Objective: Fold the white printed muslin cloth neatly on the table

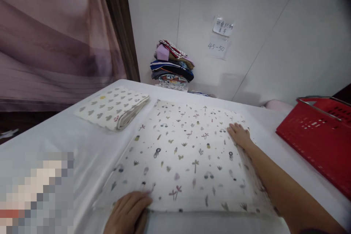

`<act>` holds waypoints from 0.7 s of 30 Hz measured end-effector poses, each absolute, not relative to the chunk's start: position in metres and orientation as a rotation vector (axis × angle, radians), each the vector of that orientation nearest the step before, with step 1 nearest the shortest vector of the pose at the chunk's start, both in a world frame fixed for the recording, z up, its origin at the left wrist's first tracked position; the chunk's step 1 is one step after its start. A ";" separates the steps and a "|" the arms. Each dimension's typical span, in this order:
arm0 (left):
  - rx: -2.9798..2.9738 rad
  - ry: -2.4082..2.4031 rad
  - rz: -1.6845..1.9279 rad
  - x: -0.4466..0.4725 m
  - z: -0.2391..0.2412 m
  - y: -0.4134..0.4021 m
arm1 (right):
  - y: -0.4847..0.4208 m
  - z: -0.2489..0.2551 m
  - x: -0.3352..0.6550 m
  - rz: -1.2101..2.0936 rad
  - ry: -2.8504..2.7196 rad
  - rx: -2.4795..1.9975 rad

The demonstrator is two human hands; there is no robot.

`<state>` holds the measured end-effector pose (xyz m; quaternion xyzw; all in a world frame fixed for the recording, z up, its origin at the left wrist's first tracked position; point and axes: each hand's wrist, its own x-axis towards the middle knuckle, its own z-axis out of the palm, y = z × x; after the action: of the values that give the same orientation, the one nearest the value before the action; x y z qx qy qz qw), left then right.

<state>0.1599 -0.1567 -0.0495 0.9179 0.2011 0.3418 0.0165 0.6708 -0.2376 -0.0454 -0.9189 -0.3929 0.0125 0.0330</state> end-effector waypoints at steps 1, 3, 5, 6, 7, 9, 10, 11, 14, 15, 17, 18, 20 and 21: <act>2.831 0.661 1.052 0.162 -0.043 -0.159 | -0.256 -0.047 0.660 0.030 -1.239 -2.825; 2.785 0.706 1.002 0.165 -0.036 -0.163 | -0.294 -0.049 0.642 0.000 -1.242 -2.837; 2.753 0.745 0.903 0.168 -0.035 -0.166 | -0.332 -0.049 0.628 0.001 -1.209 -2.857; 2.741 0.766 0.847 0.169 -0.036 -0.166 | -0.351 -0.048 0.623 0.017 -1.185 -2.866; 2.727 0.786 0.795 0.170 -0.037 -0.167 | -0.368 -0.047 0.618 0.031 -1.164 -2.874; 2.699 0.822 0.719 0.172 -0.038 -0.166 | -0.398 -0.043 0.605 0.015 -1.126 -2.868; 2.688 0.835 0.688 0.173 -0.037 -0.166 | -0.410 -0.042 0.596 -0.010 -1.133 -2.836; 2.681 0.845 0.659 0.174 -0.036 -0.166 | -0.420 -0.040 0.586 -0.038 -1.161 -2.777; 2.684 0.860 0.568 0.178 -0.028 -0.164 | -0.431 -0.037 0.546 -0.056 -1.345 -2.485; 2.690 0.863 0.542 0.180 -0.025 -0.163 | -0.429 -0.037 0.531 -0.035 -1.428 -2.385; 2.709 0.867 0.506 0.183 -0.021 -0.162 | -0.422 -0.038 0.504 0.017 -1.590 -2.224; 2.720 0.867 0.496 0.184 -0.019 -0.161 | -0.416 -0.038 0.492 0.042 -1.662 -2.164; 2.739 0.861 0.479 0.187 -0.016 -0.160 | -0.406 -0.038 0.477 0.060 -1.754 -2.091; 2.744 0.860 0.470 0.187 -0.016 -0.159 | -0.401 -0.037 0.472 0.058 -1.772 -2.081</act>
<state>0.1874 -0.1594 -0.0156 0.9357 0.2931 0.1603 0.1135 0.4720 -0.4010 -0.0371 -0.7453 -0.6349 0.0207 0.2025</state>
